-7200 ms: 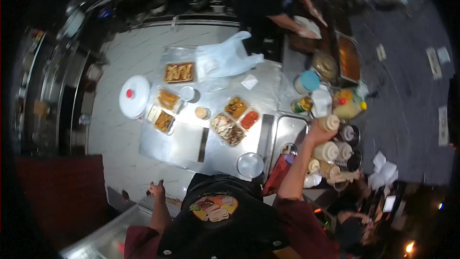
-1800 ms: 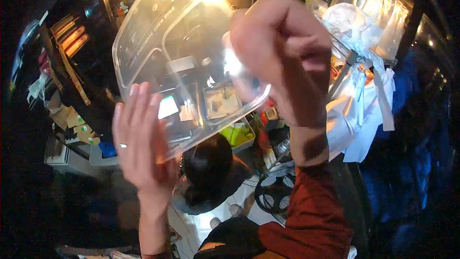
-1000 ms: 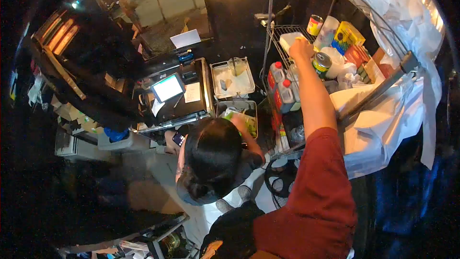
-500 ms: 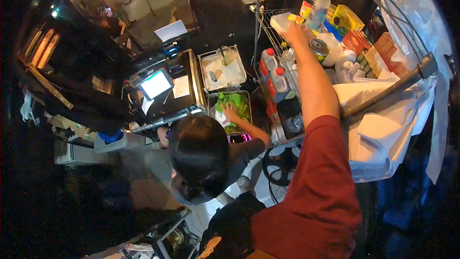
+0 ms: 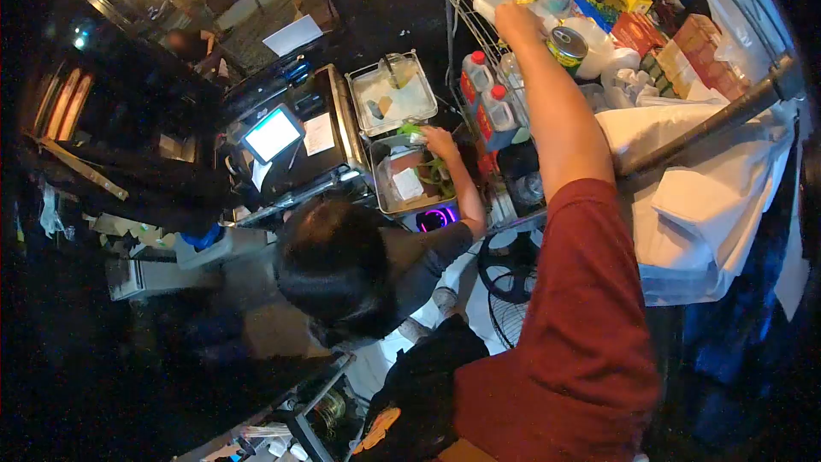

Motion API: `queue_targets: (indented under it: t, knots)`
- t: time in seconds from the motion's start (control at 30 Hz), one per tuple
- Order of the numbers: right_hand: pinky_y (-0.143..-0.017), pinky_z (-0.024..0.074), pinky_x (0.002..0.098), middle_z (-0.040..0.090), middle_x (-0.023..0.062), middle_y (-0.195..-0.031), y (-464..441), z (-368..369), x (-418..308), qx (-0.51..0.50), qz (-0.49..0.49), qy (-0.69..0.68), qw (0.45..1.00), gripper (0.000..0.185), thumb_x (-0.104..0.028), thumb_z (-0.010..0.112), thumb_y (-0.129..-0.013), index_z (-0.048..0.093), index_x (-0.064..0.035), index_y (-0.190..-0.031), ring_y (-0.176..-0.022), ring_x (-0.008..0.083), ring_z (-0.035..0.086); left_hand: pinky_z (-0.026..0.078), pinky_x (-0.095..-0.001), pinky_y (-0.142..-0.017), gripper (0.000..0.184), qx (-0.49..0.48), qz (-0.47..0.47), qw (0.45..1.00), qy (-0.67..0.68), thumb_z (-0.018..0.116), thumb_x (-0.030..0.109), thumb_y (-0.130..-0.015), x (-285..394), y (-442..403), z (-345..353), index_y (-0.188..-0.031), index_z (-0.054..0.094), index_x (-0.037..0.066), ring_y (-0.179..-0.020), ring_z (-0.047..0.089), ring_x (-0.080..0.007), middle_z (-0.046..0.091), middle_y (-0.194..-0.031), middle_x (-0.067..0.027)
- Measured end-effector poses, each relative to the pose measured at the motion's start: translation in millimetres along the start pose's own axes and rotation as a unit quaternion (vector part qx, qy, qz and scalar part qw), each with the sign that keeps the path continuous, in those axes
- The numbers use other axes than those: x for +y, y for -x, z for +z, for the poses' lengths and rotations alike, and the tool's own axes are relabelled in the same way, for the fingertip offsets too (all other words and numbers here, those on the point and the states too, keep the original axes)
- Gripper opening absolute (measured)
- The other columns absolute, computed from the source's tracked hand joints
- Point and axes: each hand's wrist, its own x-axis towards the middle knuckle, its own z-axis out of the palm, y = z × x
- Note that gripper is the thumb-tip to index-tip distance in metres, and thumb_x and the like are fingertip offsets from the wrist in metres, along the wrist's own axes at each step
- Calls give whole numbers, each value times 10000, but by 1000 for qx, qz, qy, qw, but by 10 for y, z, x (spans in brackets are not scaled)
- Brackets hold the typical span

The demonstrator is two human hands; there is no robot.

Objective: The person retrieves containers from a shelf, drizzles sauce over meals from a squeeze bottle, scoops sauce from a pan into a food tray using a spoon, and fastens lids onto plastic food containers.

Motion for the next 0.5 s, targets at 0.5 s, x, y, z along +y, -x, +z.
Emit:
queue_targets:
  t: [0.5]
  knots:
    - [-943, 555, 497, 704, 227, -1187, -237, -23, 269, -43, -66, -18, 997, 330, -132, 674, -854, 710, -3, -1156, -1105, 397, 692, 530, -387, -616, 238, -11, -18, 1000, 21, 618, 264, -962, -155, 168, 91, -995, 716, 50, -738, 664, -242, 697, -847, -96]
